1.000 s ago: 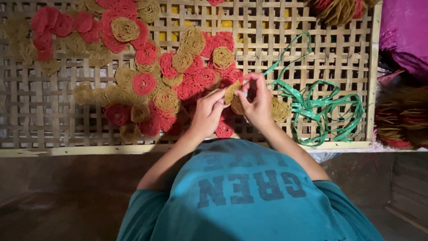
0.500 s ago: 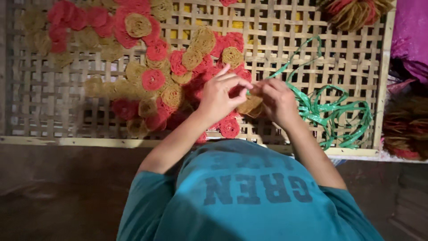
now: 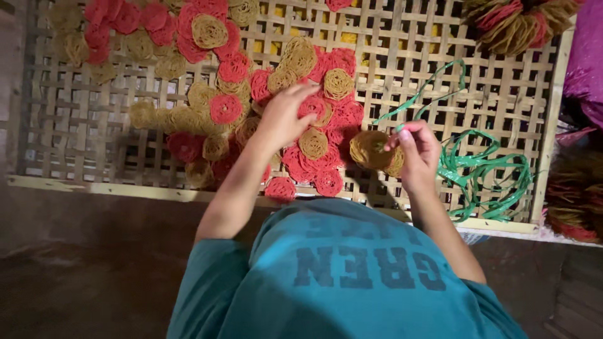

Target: The person repeatedly picks up small red and brown coiled rosettes from a woven tray and ties each one with a green ribbon, then places the tied rosette back on the tray. The process is repeated continuously throughout the clip.

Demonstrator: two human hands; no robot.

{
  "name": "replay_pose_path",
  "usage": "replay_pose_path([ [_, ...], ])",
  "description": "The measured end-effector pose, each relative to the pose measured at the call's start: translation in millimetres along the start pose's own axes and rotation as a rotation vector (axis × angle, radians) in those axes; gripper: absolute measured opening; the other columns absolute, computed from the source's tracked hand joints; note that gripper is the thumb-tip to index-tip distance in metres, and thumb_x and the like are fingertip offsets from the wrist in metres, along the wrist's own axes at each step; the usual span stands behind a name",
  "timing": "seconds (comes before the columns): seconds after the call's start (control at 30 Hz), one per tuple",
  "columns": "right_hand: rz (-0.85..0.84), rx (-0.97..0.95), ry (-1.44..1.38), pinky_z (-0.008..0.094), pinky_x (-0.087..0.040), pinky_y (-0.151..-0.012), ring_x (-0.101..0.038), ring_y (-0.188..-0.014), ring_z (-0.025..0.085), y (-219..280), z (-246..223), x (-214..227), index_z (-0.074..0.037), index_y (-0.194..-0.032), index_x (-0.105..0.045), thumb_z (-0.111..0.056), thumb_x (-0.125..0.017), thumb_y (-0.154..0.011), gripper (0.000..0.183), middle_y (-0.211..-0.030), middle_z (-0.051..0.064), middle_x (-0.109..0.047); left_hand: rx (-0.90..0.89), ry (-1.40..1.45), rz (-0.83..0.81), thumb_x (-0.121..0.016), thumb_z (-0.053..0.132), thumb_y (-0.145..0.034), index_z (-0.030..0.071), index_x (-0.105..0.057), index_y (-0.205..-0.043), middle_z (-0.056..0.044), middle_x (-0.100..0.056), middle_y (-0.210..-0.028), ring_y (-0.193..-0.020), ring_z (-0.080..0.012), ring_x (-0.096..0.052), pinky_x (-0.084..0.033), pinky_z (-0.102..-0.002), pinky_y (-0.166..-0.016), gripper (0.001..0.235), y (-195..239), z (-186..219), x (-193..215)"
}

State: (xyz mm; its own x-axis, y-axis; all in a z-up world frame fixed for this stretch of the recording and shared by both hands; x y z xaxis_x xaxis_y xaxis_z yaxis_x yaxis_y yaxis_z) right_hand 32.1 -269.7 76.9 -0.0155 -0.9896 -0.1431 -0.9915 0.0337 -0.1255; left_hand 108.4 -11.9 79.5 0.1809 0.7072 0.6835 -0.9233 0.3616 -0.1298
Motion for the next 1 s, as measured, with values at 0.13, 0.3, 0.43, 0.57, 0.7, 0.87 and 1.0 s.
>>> replay_pose_path([
  [0.13,0.02,-0.052,0.078,0.023,-0.046,-0.066,-0.057,-0.074,0.009,0.5,11.7,-0.8,-0.003,-0.107,-0.059,-0.005,-0.057,-0.109,0.003,-0.088,0.002,-0.062,-0.109,-0.339,0.082,-0.075,0.02,-0.081,0.009,-0.071,-0.126,-0.006,-0.065,-0.134,-0.124,-0.0265,-0.056,-0.042,-0.049,-0.106,0.046,13.7,-19.9,-21.5],
  [0.3,-0.024,0.049,0.205,0.024,-0.048,-0.074,-0.059,-0.081,0.01,-6.1,-4.7,-34.8,0.0,-0.103,-0.068,-0.004,-0.066,-0.104,0.004,-0.094,0.003,-0.065,-0.176,-0.331,0.365,-0.07,0.02,-0.093,0.015,-0.076,-0.11,-0.002,-0.074,-0.114,-0.11,-0.0214,-0.066,-0.049,-0.045,-0.094,0.019,23.9,-10.7,-0.8],
  [0.43,-0.015,0.117,0.618,0.027,-0.048,-0.069,-0.063,-0.076,0.013,-6.3,-22.2,-57.0,0.0,-0.1,-0.077,-0.004,-0.075,-0.095,0.006,-0.087,0.006,-0.072,0.183,0.436,0.168,-0.061,0.019,-0.104,0.0,-0.068,-0.116,-0.011,-0.066,-0.084,-0.073,-0.0152,-0.063,-0.05,-0.032,-0.068,0.024,21.5,-27.4,-24.6],
  [0.57,-0.003,0.19,0.678,0.029,-0.051,-0.068,-0.066,-0.074,0.016,-12.6,-27.9,-72.4,0.0,-0.094,-0.074,-0.006,-0.079,-0.09,0.008,-0.085,0.009,-0.073,0.255,0.48,0.028,-0.058,0.02,-0.108,-0.003,-0.069,-0.113,-0.01,-0.054,-0.069,-0.066,-0.0127,-0.05,-0.046,-0.033,-0.061,0.025,25.9,-4.3,-46.2],
  [0.7,-0.012,0.171,0.722,0.03,-0.05,-0.066,-0.065,-0.071,0.016,-14.2,-20.6,-69.6,0.0,-0.092,-0.074,-0.005,-0.079,-0.09,0.007,-0.083,0.01,-0.072,0.387,0.569,-0.025,-0.058,0.022,-0.1,0.001,-0.067,-0.127,-0.014,-0.063,-0.068,-0.06,-0.0166,-0.058,-0.05,-0.035,-0.058,0.035,34.0,5.6,-57.0],
  [0.87,0.002,0.114,0.66,0.026,-0.048,-0.064,-0.061,-0.071,0.011,-17.0,-7.8,-59.9,-0.002,-0.099,-0.067,-0.004,-0.08,-0.093,0.014,-0.084,0.005,-0.068,-0.09,0.404,0.126,-0.058,0.013,-0.102,-0.005,-0.065,-0.126,-0.021,-0.072,-0.113,-0.096,-0.029,-0.074,-0.057,-0.034,-0.084,0.031,32.8,45.6,-30.2],
  [1.0,-0.027,0.148,0.599,0.024,-0.05,-0.071,-0.06,-0.076,0.009,-11.4,-6.3,-54.4,-0.001,-0.122,-0.06,-0.001,-0.077,-0.092,0.034,-0.089,0.004,-0.064,0.085,0.412,-0.077,-0.057,0.007,-0.094,0.002,-0.069,-0.124,-0.015,-0.074,-0.107,-0.083,-0.0264,-0.074,-0.056,-0.034,-0.073,0.033,30.9,33.6,-43.3],
])
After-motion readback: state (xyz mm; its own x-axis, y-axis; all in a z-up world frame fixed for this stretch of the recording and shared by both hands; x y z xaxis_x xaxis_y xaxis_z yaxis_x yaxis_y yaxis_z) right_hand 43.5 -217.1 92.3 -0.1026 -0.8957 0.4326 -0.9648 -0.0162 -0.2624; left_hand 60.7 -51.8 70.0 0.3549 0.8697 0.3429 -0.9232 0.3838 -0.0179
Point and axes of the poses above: each hand's wrist, its own y-axis away from the middle knuckle, its own x-axis out of the back of the hand, z = x × y, the point moved 9 cm from there along -y, towards the middle knuckle
